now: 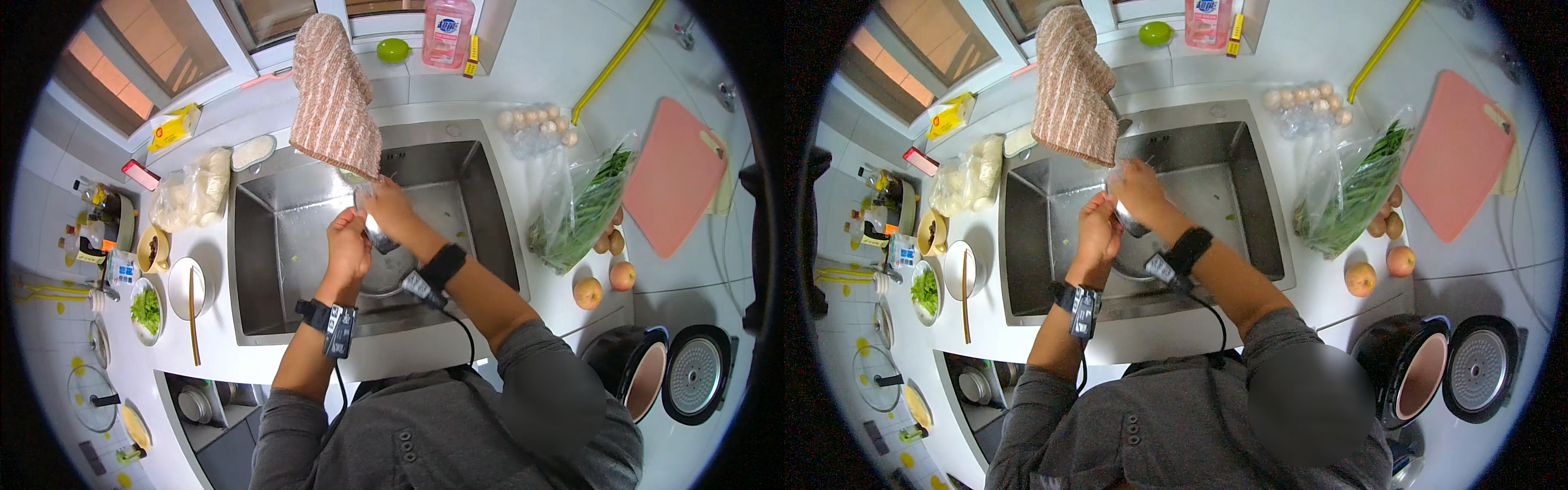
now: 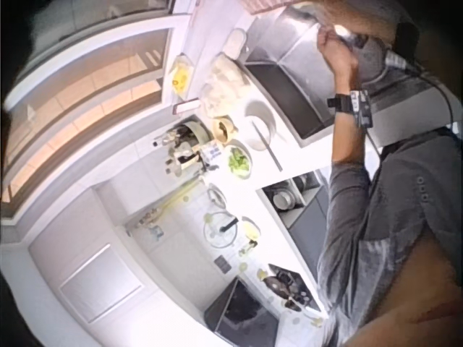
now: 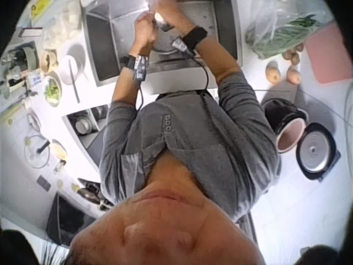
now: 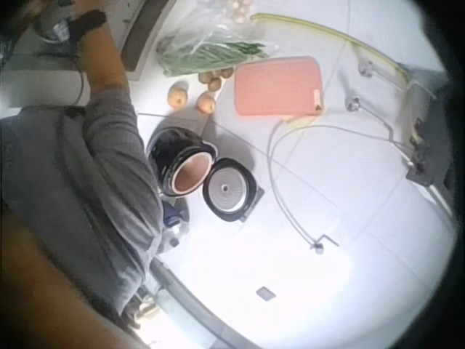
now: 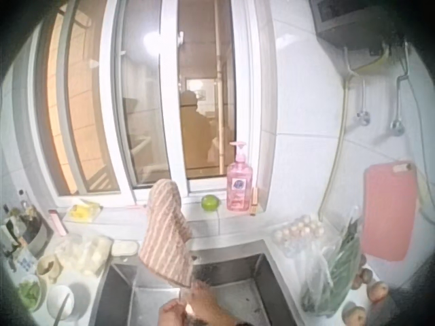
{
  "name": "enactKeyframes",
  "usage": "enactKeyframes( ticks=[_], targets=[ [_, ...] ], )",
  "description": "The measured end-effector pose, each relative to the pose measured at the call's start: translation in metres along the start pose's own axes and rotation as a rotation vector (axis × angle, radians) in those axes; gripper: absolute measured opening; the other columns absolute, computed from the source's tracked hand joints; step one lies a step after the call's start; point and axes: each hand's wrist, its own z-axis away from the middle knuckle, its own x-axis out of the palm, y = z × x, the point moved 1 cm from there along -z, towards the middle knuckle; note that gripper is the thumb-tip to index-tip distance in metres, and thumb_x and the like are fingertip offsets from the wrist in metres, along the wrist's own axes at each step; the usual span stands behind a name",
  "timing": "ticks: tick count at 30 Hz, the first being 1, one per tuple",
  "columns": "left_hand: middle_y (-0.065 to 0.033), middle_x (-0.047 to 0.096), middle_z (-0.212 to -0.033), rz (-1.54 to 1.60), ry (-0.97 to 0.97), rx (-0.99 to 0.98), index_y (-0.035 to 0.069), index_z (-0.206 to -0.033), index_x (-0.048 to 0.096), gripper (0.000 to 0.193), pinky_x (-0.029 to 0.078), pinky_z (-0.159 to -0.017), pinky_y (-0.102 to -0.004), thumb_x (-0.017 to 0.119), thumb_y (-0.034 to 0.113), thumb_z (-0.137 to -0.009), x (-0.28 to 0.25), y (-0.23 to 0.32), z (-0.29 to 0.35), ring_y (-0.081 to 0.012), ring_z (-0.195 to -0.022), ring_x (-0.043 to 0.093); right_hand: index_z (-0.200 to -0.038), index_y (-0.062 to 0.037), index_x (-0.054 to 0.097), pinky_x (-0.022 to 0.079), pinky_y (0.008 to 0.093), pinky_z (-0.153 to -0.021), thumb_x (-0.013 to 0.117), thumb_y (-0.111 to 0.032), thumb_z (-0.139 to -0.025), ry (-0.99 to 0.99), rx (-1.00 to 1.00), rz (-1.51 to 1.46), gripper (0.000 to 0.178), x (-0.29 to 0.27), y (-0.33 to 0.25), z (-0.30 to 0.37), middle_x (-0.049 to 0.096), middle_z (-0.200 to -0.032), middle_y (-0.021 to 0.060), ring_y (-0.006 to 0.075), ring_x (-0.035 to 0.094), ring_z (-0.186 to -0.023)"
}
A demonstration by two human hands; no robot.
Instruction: The person washes a white bowl, chopsticks, and a metal bowl in the kitchen sink, then rinses them under running water. They place the cleaned items on the counter, flip a flatbread in a pan, and carry the flatbread and a plate of food to a dining table, followed by a plate of lettuce.
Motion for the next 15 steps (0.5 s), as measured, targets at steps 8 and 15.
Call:
enactKeyframes(
  ticks=[8,15],
  targets=[
    [-0.002,0.048,-0.067,0.414,0.28,-0.229,0.006,-0.074,0.05,0.013,0.036,-0.043,-0.0193,0.055,0.015,-0.082,-0.032,0.009,-0.009,-0.0106,-0.051,0.04,-0.113,-0.0005,0.045,0.035,0.0416,-0.088,0.049,-0.016,-0.079,0.184,-0.383,0.198,0.038,-0.018,-0.015,0.054,0.046,-0.111,0.0202,0.0348,0.044,-0.102],
    [-0.0018,0.055,-0.076,0.546,0.104,-0.249,0.004,-0.088,0.053,0.007,0.042,-0.051,-0.0156,0.051,0.008,-0.083,-0.048,0.007,0.006,-0.0072,-0.063,0.052,-0.106,-0.0016,0.051,0.041,0.0301,-0.08,0.036,-0.028,-0.089,-0.131,0.313,-1.059,0.035,-0.016,0.036,0.031,0.055,-0.098,0.017,0.0293,0.053,-0.09]
  ],
)
